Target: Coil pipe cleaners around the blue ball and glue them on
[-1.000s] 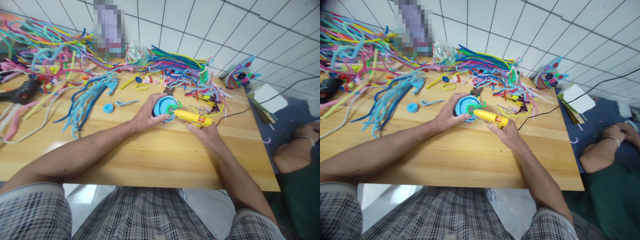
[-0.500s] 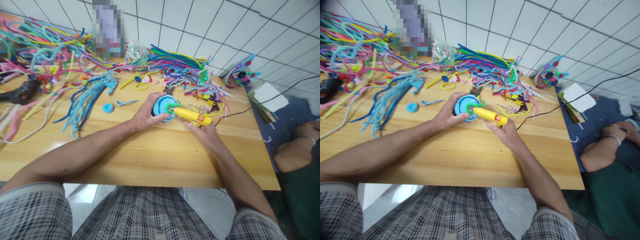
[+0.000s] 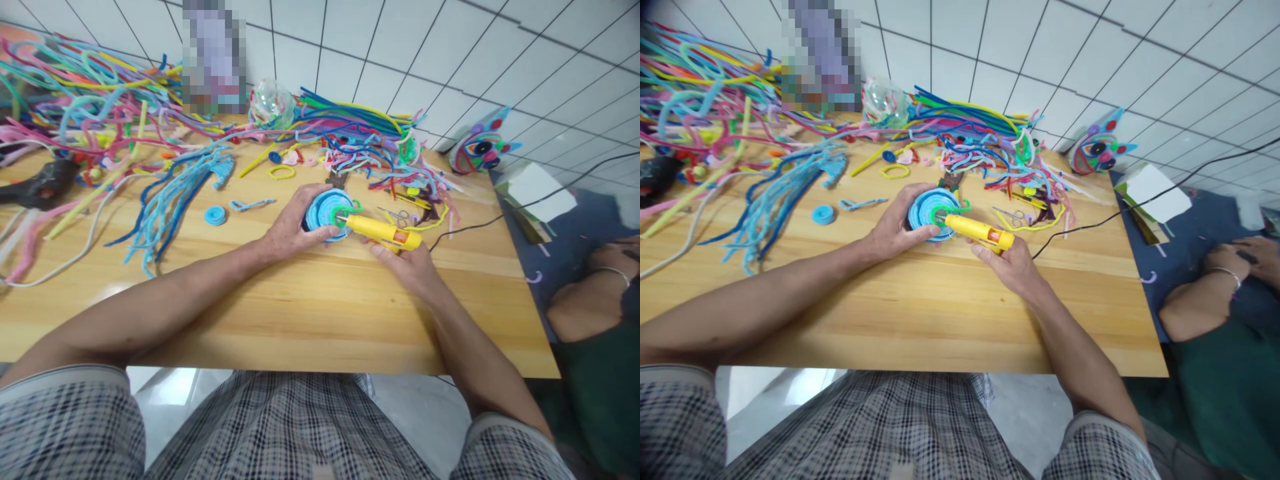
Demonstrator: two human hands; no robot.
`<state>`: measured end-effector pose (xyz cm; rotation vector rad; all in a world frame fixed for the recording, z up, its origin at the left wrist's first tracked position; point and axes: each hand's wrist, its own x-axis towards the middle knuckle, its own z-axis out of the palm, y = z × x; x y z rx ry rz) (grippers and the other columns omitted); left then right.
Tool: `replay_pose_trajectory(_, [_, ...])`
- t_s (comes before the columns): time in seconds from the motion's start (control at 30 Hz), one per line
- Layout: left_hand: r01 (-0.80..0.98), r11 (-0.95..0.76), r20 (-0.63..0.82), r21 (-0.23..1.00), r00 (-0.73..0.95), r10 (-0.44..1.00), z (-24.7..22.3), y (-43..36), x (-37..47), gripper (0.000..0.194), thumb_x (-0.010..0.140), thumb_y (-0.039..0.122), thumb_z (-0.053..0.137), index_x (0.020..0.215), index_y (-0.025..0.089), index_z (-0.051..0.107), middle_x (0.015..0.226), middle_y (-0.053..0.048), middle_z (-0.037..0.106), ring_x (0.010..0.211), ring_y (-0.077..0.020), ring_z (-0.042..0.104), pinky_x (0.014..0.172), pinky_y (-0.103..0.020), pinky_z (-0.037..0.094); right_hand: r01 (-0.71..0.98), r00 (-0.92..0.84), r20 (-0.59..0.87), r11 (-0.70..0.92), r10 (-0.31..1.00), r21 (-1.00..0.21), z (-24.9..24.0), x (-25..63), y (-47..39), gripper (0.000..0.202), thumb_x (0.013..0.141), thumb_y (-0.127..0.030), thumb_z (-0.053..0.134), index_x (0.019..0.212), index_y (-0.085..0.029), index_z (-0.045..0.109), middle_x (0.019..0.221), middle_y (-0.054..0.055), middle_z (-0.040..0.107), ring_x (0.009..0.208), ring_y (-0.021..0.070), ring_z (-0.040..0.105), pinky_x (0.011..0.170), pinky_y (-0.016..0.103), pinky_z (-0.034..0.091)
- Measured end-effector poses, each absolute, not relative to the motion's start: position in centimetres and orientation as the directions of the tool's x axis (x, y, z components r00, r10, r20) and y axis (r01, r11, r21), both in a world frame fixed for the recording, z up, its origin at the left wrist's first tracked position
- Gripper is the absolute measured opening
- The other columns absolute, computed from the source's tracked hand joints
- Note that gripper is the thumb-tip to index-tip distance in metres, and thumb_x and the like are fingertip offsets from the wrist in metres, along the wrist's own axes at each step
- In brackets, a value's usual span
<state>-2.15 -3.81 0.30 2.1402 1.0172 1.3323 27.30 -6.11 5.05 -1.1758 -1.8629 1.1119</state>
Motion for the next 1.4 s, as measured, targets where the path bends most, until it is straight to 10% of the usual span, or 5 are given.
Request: replay_pose_trajectory(1.4, [0.373, -0.606, 0.543, 0.702, 0.269, 0.795, 0.62, -3.95, -2.21, 0.086, 0.094, 0.078, 0.073, 0.157, 0.023, 0.05, 0.155, -0.018, 0.061, 0.145, -0.0352, 0.06, 0.124, -0.054, 0.051, 0.378, -0.381, 0.109, 0.262, 0.918, -0.888, 5.27, 26.79, -6.13, 0.038, 0.093, -0.06, 0.079, 0.11, -0.027, 0.086, 0.108, 0.004, 0.087, 0.102, 0.0279, 0.08, 0.094, 0.043, 0.068])
